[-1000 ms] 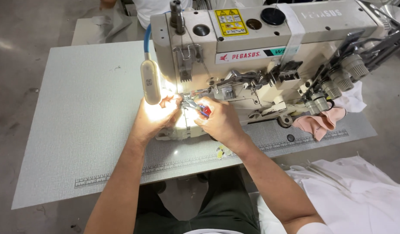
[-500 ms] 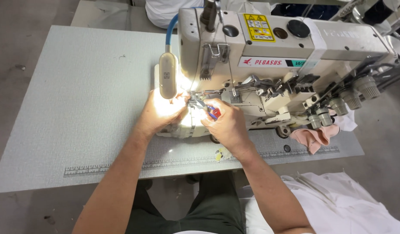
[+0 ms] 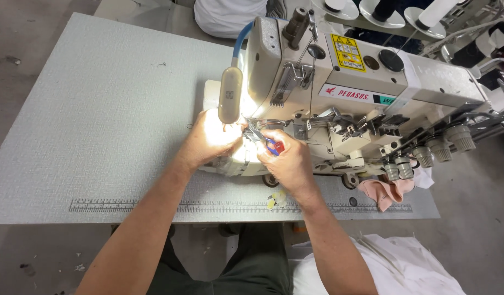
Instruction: The person threads a sewing machine by hand, guiding the thread through the tension assembly and needle area. They use a red-handled screwdriver to adjust a screw on the machine's tension mechanism and later use scissors to cut the thread.
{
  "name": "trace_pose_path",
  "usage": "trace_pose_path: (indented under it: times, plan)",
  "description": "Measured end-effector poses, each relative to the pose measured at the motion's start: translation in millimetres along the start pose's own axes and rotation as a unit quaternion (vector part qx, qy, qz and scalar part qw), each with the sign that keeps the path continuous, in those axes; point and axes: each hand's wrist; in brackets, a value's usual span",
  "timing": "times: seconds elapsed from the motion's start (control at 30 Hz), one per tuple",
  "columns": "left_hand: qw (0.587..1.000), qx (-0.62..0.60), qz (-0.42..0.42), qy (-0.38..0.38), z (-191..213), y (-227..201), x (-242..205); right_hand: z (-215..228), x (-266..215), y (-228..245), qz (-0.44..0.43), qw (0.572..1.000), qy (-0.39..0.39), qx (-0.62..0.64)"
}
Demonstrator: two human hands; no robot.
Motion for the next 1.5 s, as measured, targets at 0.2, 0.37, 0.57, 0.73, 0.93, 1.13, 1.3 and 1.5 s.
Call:
trace_pose_path:
  times: [0.2,0.37,0.57,0.73,0.93,1.13,1.3,1.5]
  plan:
    - [1.0,-0.002,0.017,0.004,-3,3,-4,1,10,-12,-0.002,0.999,0.04,0.019]
    - [0.999,-0.012,0.052,0.003,-4,-17,-4,7,14,-4,0.008,0.998,0.063,0.028]
    - [0.998,-0.02,0.058,-0.011,-7,1,-4,8,14,0,0.027,0.994,0.104,0.031]
    - [0.998,-0.014,0.064,0.01,4,-18,1,5,12,-5,0.025,0.992,0.121,0.032]
    - [0.995,0.018,0.051,0.082,6,-11,3,5,3,2,0.02,0.99,0.134,0.05]
    - [0.988,-0.068,0.104,0.091,7,-9,0,10,-3,9,0.053,0.986,0.149,0.049]
    - [0.983,-0.095,0.137,0.081,8,-19,-2,10,-13,12,0.06,0.985,0.156,0.046]
    - [0.978,-0.015,0.201,0.054,9,-2,-12,6,-18,3,0.079,0.982,0.16,0.058]
Point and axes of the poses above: each hand's wrist, its own x-axis towards the middle knuckle, its own z-axis out of the back of the hand, y = z × x, and after that the axes turned 11 degrees about -z, right-handed
